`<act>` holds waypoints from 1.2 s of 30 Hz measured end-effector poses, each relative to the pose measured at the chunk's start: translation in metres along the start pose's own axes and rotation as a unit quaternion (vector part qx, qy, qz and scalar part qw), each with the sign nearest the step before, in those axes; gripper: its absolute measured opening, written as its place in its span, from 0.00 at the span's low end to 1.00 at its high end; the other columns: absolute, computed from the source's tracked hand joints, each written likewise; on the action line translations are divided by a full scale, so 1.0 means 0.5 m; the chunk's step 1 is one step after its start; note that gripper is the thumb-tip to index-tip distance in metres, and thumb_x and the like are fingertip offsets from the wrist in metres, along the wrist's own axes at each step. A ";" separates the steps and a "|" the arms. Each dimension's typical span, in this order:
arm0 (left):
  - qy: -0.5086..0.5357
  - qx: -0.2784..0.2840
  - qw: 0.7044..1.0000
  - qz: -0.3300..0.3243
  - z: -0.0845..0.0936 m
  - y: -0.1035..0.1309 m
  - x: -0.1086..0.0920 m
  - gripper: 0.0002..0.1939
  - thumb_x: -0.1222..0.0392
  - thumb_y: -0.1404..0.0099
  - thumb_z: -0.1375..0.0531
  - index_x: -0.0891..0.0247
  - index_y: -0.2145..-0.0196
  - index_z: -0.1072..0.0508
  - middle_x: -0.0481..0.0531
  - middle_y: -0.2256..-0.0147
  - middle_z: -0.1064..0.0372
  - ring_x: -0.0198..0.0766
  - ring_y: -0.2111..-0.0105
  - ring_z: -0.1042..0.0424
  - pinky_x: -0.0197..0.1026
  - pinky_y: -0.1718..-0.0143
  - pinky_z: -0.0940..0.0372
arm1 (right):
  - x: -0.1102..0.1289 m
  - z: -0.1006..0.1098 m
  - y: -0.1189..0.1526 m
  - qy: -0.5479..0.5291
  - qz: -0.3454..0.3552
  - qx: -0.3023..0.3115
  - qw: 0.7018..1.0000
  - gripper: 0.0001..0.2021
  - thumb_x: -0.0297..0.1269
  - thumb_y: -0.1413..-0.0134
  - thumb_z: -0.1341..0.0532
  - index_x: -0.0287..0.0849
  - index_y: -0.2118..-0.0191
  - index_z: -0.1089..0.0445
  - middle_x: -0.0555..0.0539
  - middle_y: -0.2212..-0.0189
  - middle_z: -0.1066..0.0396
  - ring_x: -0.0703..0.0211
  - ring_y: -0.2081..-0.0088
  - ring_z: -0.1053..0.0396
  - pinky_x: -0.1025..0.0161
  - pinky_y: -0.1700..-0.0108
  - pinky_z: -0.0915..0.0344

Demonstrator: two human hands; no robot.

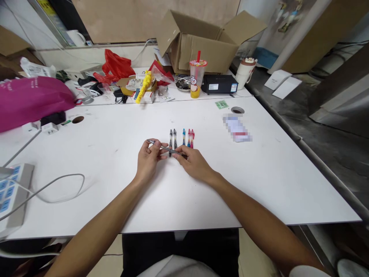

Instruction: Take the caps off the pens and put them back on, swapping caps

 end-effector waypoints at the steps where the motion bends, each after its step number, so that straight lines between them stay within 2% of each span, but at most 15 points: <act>1: 0.006 0.009 1.000 -0.005 -0.002 0.000 -0.001 0.19 0.45 0.34 0.34 0.60 0.58 0.34 0.54 0.60 0.21 0.38 0.63 0.19 0.37 0.66 0.26 | -0.002 -0.004 0.001 -0.007 -0.013 0.014 1.000 0.17 0.53 0.33 0.43 0.44 0.62 0.29 0.54 0.76 0.36 0.63 0.75 0.42 0.62 0.71 0.45; 4: 0.023 0.039 0.999 -0.017 -0.006 -0.002 -0.006 0.19 0.45 0.34 0.34 0.59 0.59 0.35 0.52 0.63 0.22 0.37 0.62 0.20 0.37 0.63 0.27 | -0.007 -0.015 0.002 -0.061 -0.055 0.069 0.994 0.23 0.57 0.31 0.48 0.43 0.64 0.29 0.56 0.82 0.41 0.64 0.79 0.47 0.62 0.73 0.47; 9: 0.028 0.060 0.997 -0.027 -0.009 -0.004 -0.013 0.19 0.44 0.35 0.34 0.58 0.59 0.35 0.50 0.65 0.23 0.37 0.64 0.20 0.38 0.60 0.26 | 0.002 -0.030 0.001 -0.156 -0.086 0.138 0.974 0.26 0.62 0.34 0.47 0.43 0.69 0.31 0.57 0.86 0.43 0.65 0.81 0.49 0.63 0.74 0.47; 12: 0.022 0.054 0.998 -0.033 -0.009 -0.001 -0.015 0.21 0.43 0.35 0.34 0.58 0.53 0.34 0.50 0.65 0.23 0.37 0.65 0.21 0.40 0.61 0.25 | 0.000 -0.042 0.006 -0.168 -0.103 0.161 0.967 0.27 0.63 0.34 0.48 0.42 0.68 0.31 0.55 0.86 0.39 0.65 0.81 0.47 0.63 0.75 0.46; 14: 0.006 0.024 0.999 -0.041 -0.004 0.002 -0.018 0.28 0.44 0.35 0.34 0.56 0.44 0.36 0.50 0.64 0.23 0.38 0.65 0.21 0.40 0.64 0.24 | -0.001 -0.043 0.008 -0.149 -0.087 0.146 0.974 0.28 0.62 0.32 0.49 0.41 0.62 0.28 0.51 0.80 0.31 0.64 0.79 0.42 0.63 0.74 0.43; 16: -0.013 -0.009 0.999 -0.052 0.002 0.005 -0.023 0.33 0.45 0.35 0.34 0.54 0.39 0.41 0.51 0.64 0.23 0.39 0.66 0.20 0.39 0.67 0.24 | 0.000 -0.033 0.007 -0.123 -0.052 0.102 0.986 0.27 0.60 0.31 0.49 0.41 0.54 0.27 0.48 0.70 0.26 0.64 0.75 0.37 0.64 0.71 0.40; 18: -0.029 -0.023 0.998 -0.059 0.006 0.007 -0.028 0.30 0.46 0.35 0.33 0.54 0.41 0.39 0.50 0.64 0.23 0.39 0.66 0.20 0.38 0.70 0.24 | 0.000 -0.018 0.003 -0.109 -0.024 0.054 0.992 0.25 0.59 0.31 0.49 0.42 0.49 0.29 0.46 0.64 0.25 0.64 0.73 0.36 0.64 0.71 0.39; 20: -0.042 -0.016 0.997 -0.057 0.006 0.006 -0.031 0.26 0.45 0.36 0.33 0.55 0.46 0.36 0.49 0.66 0.24 0.39 0.66 0.21 0.37 0.71 0.25 | -0.001 0.000 0.000 -0.107 -0.011 0.016 0.994 0.25 0.59 0.31 0.48 0.43 0.49 0.30 0.47 0.63 0.26 0.64 0.74 0.36 0.64 0.73 0.40; 22: -0.052 -0.012 0.997 -0.054 0.007 0.004 -0.033 0.24 0.45 0.36 0.33 0.55 0.48 0.35 0.48 0.67 0.24 0.39 0.67 0.21 0.37 0.72 0.25 | -0.001 0.017 -0.004 -0.105 -0.005 -0.007 0.994 0.25 0.60 0.32 0.48 0.42 0.51 0.29 0.47 0.65 0.27 0.64 0.75 0.37 0.64 0.74 0.41; 26: -0.056 -0.020 0.997 -0.057 0.014 -0.002 -0.038 0.26 0.45 0.36 0.33 0.55 0.45 0.34 0.49 0.66 0.24 0.38 0.69 0.22 0.36 0.73 0.26 | 0.007 0.037 -0.004 -0.055 0.011 -0.028 0.998 0.22 0.57 0.31 0.48 0.43 0.58 0.29 0.49 0.69 0.29 0.64 0.75 0.39 0.62 0.70 0.40; 28: -0.055 -0.011 0.997 -0.049 0.014 -0.004 -0.037 0.25 0.46 0.36 0.33 0.56 0.47 0.33 0.48 0.67 0.24 0.37 0.70 0.22 0.36 0.74 0.27 | 0.012 0.029 0.001 0.008 0.014 -0.014 1.000 0.20 0.56 0.32 0.46 0.44 0.64 0.29 0.51 0.74 0.32 0.62 0.75 0.39 0.61 0.69 0.41; 31: -0.056 0.008 0.998 -0.032 0.009 -0.004 -0.031 0.24 0.47 0.36 0.33 0.56 0.46 0.32 0.49 0.67 0.23 0.37 0.70 0.22 0.36 0.73 0.26 | 0.021 -0.008 0.012 0.107 0.023 0.050 0.993 0.18 0.51 0.37 0.40 0.45 0.72 0.32 0.53 0.78 0.34 0.62 0.75 0.40 0.62 0.70 0.45; 33: -0.058 0.024 0.998 -0.016 0.003 -0.004 -0.023 0.29 0.48 0.36 0.33 0.54 0.40 0.34 0.53 0.63 0.21 0.39 0.67 0.21 0.38 0.72 0.25 | 0.030 -0.033 0.018 0.153 0.049 0.083 0.983 0.19 0.48 0.37 0.41 0.44 0.77 0.37 0.54 0.81 0.37 0.63 0.77 0.42 0.62 0.70 0.48; 36: -0.049 0.019 0.999 -0.003 0.002 -0.006 -0.013 0.35 0.47 0.35 0.33 0.53 0.35 0.38 0.59 0.51 0.22 0.43 0.57 0.20 0.41 0.65 0.23 | 0.032 -0.031 0.015 0.207 0.048 0.034 0.977 0.22 0.45 0.36 0.44 0.44 0.80 0.43 0.53 0.83 0.40 0.63 0.78 0.45 0.61 0.71 0.50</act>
Point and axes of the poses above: each hand's wrist, its own y-axis away from the middle knuckle, its own z-axis out of the back of the hand, x = y × z, the point moved 6 cm from there along -y, towards the middle knuckle
